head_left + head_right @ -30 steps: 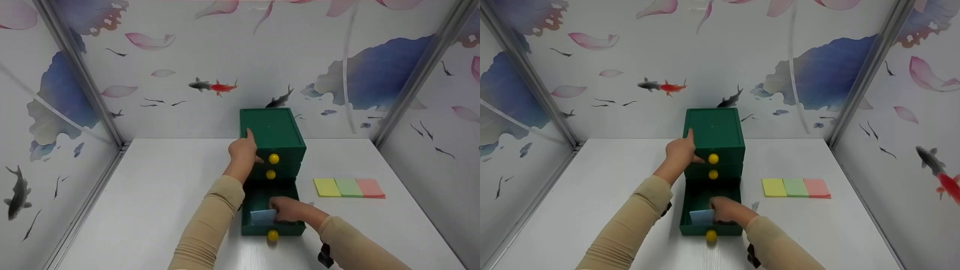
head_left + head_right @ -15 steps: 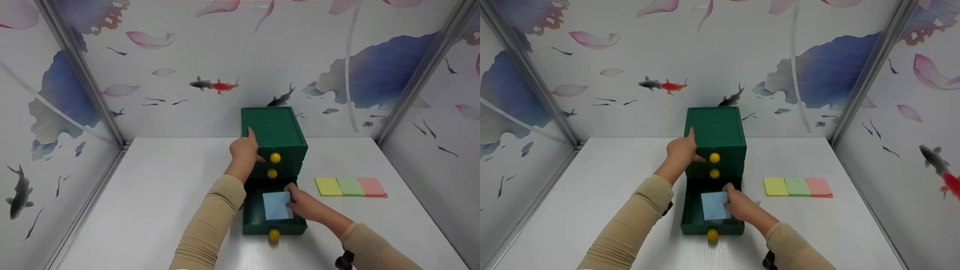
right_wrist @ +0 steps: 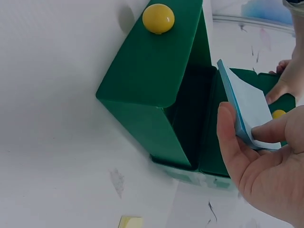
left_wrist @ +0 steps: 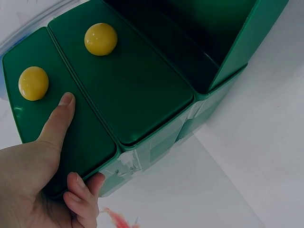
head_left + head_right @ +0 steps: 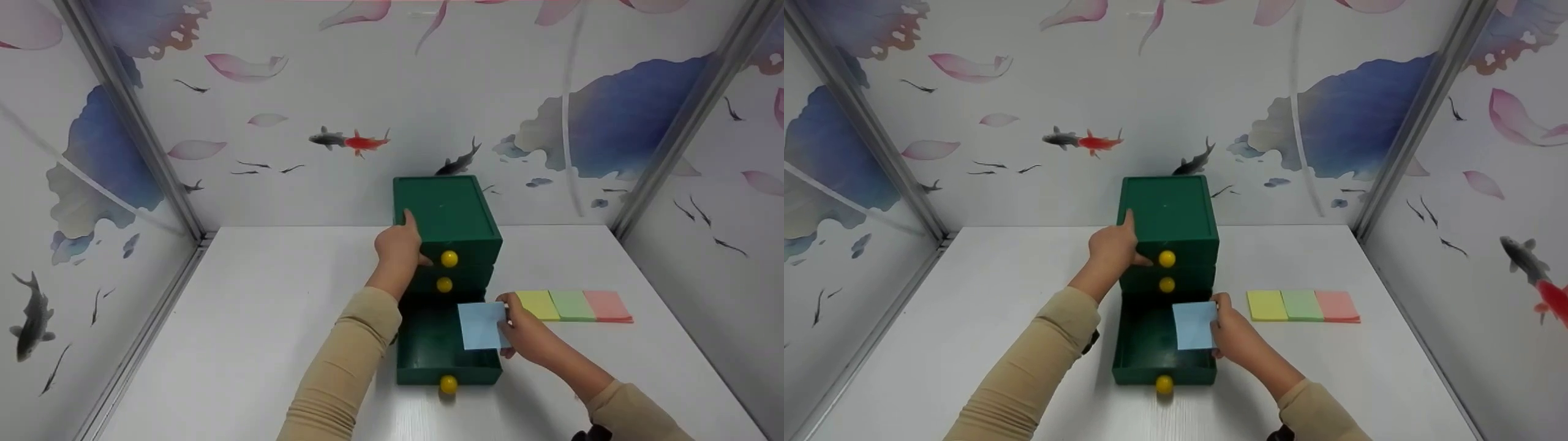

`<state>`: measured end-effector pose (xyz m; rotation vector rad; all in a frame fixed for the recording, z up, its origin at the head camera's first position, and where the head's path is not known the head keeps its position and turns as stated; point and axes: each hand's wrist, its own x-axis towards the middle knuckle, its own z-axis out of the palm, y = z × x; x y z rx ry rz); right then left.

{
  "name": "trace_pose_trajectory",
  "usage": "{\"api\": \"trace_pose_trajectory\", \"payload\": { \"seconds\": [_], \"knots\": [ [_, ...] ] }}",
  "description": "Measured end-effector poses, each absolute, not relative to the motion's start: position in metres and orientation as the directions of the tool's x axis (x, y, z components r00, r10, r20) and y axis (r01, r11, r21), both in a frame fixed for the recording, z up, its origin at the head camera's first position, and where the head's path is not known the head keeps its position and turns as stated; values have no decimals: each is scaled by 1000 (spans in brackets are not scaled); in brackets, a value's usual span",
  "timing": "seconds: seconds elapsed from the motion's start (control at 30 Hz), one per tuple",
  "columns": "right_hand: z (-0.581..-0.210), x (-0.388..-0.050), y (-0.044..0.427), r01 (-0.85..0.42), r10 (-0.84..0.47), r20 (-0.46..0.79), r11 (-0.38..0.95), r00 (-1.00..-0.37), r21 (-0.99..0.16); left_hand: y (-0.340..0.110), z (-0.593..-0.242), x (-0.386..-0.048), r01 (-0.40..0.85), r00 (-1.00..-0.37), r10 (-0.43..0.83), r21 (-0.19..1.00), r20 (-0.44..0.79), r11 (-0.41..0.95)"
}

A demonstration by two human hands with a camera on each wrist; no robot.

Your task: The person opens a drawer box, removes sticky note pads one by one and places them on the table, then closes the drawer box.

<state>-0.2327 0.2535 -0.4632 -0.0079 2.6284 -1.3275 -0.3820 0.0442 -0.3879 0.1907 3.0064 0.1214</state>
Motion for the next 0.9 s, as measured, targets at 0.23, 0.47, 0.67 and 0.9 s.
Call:
{"api": "trace_pose_trajectory", "payload": {
  "seconds": [0.23,0.47,0.67,0.9],
  "knots": [
    [-461,-224,273,113,-74,-180,541,-981,-834,45,-389,-383,121,-984,130,81,-117,989],
    [-465,-215,291,108,-67,-166,513,-984,-852,45,-390,-383,119,-986,126,68,-111,991],
    [-470,-206,309,84,-41,-123,516,-992,-852,46,-390,-382,110,-987,117,68,-111,992],
    [-482,-202,335,101,25,-104,535,-994,-839,45,-389,-382,110,-987,118,72,-108,991]
  ]
}}
